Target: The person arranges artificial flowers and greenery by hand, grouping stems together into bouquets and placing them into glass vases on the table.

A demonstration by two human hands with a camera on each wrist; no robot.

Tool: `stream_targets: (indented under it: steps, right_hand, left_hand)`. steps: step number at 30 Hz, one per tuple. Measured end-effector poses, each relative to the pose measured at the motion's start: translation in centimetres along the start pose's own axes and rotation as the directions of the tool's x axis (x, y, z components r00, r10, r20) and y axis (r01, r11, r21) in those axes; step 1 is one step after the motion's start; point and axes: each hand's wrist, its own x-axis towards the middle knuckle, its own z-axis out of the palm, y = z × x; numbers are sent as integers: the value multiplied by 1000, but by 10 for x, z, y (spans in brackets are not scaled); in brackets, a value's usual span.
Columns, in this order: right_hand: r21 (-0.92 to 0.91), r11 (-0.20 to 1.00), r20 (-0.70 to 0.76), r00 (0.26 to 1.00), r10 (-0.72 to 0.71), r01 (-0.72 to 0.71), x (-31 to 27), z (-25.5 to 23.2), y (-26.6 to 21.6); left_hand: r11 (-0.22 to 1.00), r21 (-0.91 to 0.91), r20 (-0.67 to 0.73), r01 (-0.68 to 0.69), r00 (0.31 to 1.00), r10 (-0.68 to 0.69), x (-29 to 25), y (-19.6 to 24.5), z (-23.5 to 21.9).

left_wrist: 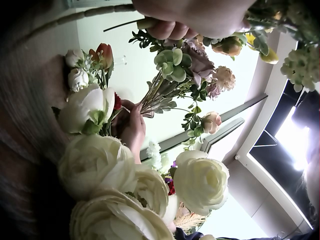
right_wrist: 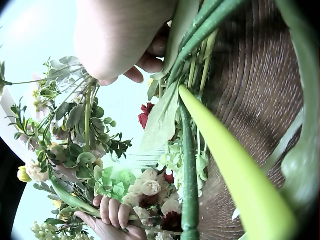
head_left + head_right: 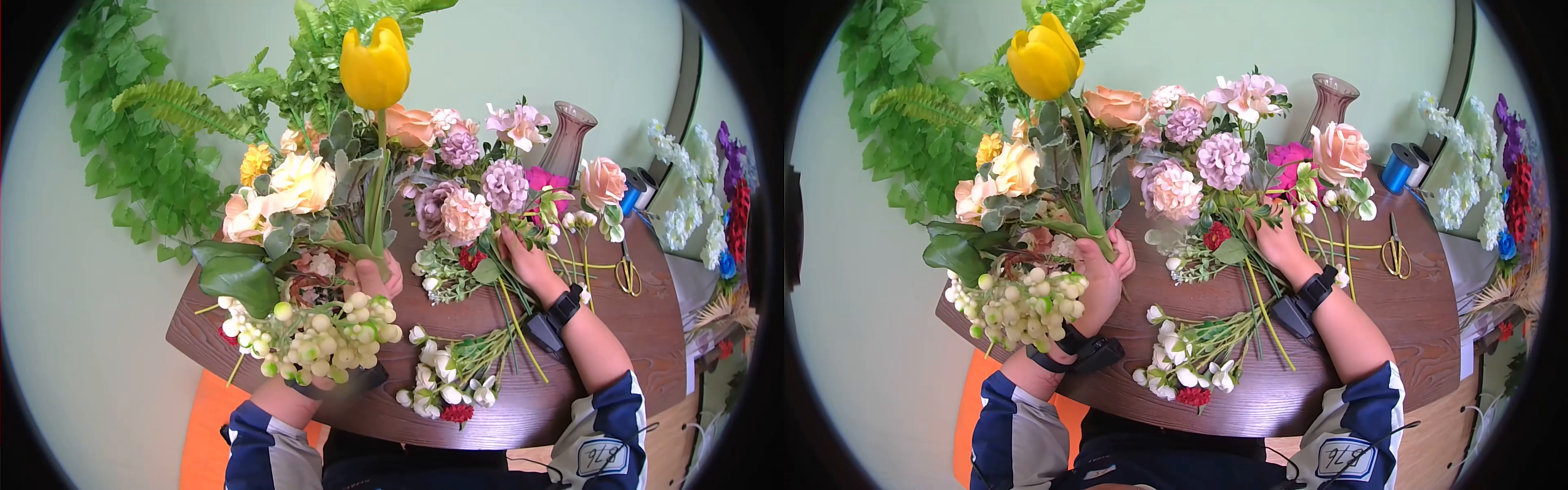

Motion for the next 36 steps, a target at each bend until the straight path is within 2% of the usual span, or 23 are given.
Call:
stream_targets:
  steps: [1,3,7,9,13,16,29,34,36]
  right_hand:
    - [-9,1000,1,1000,-7,7,0,0,-1]
    - [5,1000,-6,1000,-11,11,1,1,2]
    - [20,1000,-18,1000,-19,19,1,2,6]
    - [4,1000,-13,1000,-28,29,1,1,6]
    - [25,999,-16,1000,-22,22,0,1,-2]
    - [41,999,-23,1000,-8,9,0,1,-3]
    - [0,1000,-9,1000,-29,29,0,1,1]
    - [12,1000,-13,1000,10,-9,-1,2,1]
    - [7,1000,-4,1000,13,-13,0,1,2]
  left_hand:
    - [1000,-1,0,1,1000,-1,1,3,7]
    - [996,-84,-198,-21,980,4,0,10,22]
    - [983,-183,-159,-3,987,-27,-1,1,15]
    - [1000,16,-347,5,938,0,-3,2,27]
    - [997,-75,-319,12,947,-35,-3,1,25]
    - [1000,13,-340,-19,940,22,-3,3,29]
    - [999,12,-299,46,954,-40,-2,10,30]
    - [998,21,-282,66,958,-57,-2,9,22]
    - [993,-90,-164,79,982,-93,-4,-2,4]
